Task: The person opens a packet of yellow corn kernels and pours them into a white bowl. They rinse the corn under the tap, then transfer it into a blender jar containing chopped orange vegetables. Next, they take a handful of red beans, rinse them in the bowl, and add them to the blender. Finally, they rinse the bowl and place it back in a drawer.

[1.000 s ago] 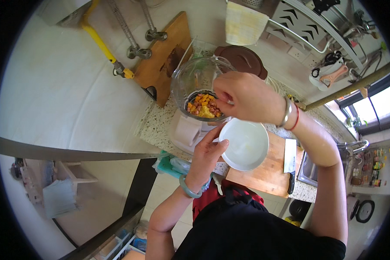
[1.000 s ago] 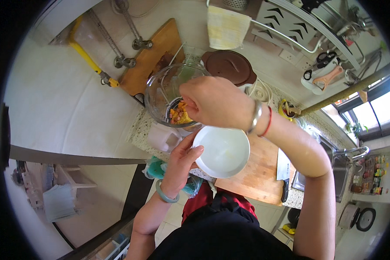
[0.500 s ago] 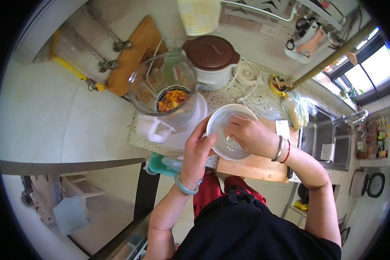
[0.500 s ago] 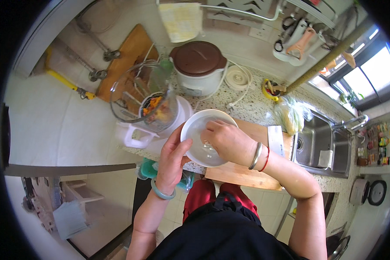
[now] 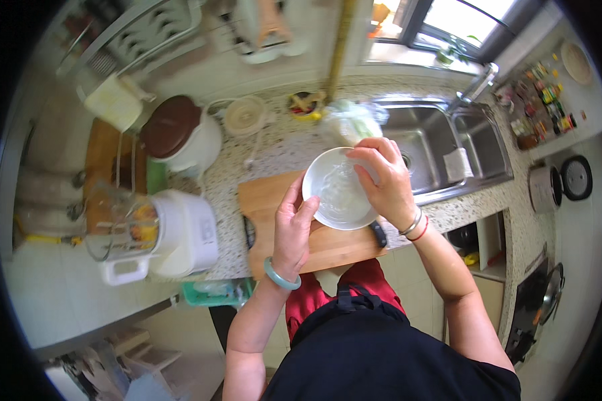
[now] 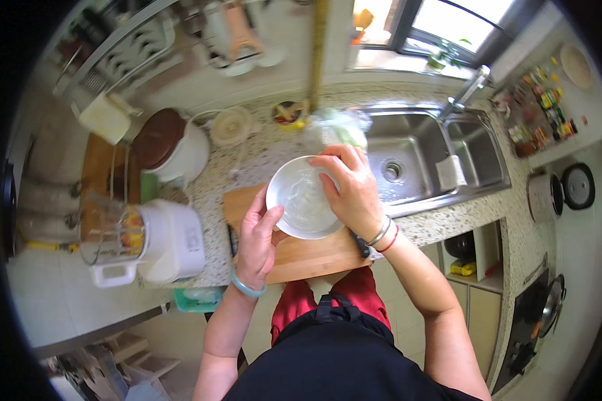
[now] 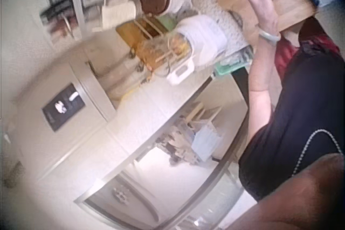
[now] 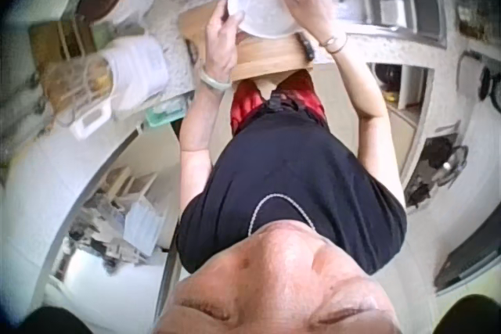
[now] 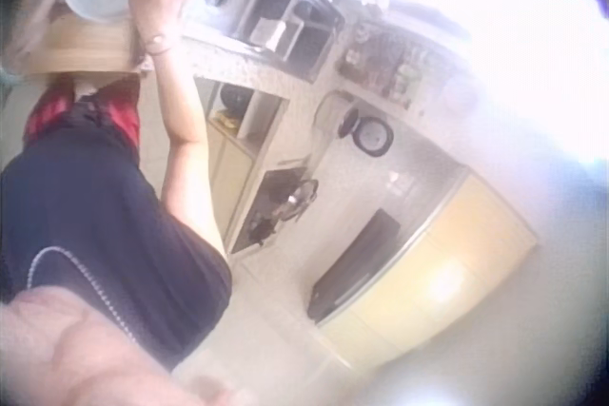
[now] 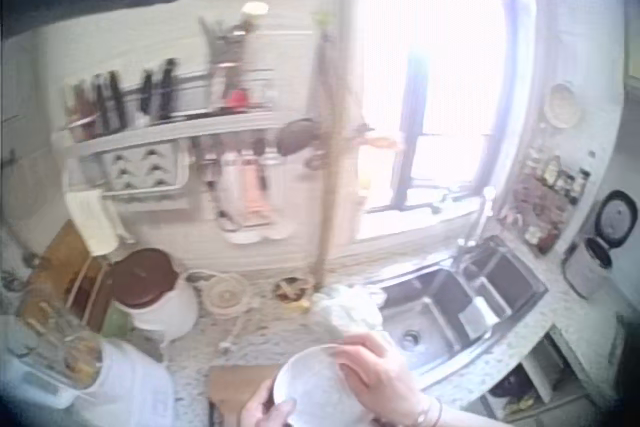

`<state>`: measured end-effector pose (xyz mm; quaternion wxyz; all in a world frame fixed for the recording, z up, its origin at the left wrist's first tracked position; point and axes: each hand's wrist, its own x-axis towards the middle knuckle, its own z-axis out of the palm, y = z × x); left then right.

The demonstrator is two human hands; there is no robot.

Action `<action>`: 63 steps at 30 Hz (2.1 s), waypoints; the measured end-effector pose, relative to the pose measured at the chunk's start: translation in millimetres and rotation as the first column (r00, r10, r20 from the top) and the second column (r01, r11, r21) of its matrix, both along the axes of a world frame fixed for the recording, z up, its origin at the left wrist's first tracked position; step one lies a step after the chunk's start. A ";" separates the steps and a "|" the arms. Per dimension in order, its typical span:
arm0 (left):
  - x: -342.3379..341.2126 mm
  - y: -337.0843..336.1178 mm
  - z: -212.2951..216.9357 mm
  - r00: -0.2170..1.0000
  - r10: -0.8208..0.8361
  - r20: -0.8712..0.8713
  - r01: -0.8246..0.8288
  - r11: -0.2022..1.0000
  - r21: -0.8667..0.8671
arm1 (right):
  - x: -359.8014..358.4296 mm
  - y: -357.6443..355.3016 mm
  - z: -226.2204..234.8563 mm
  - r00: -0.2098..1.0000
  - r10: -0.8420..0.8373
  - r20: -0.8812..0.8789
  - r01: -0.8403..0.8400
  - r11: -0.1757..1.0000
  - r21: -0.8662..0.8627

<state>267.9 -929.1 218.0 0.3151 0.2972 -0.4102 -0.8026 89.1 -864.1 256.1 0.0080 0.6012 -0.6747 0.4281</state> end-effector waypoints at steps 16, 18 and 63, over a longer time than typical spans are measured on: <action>-312.3 74.1 -162.9 0.971 -0.178 0.156 0.126 0.946 0.298 | -289.4 131.6 -190.8 0.023 -0.397 0.918 -0.119 0.910 0.397; -336.5 67.0 -188.0 0.976 -0.178 0.124 0.112 0.902 0.417 | -304.8 132.9 -220.8 0.029 -0.406 0.913 -0.083 0.909 0.407; -444.3 73.6 -146.7 0.529 0.235 0.815 0.729 0.367 -0.578 | -356.6 139.3 -293.1 -0.141 -0.542 0.828 -0.010 0.837 0.546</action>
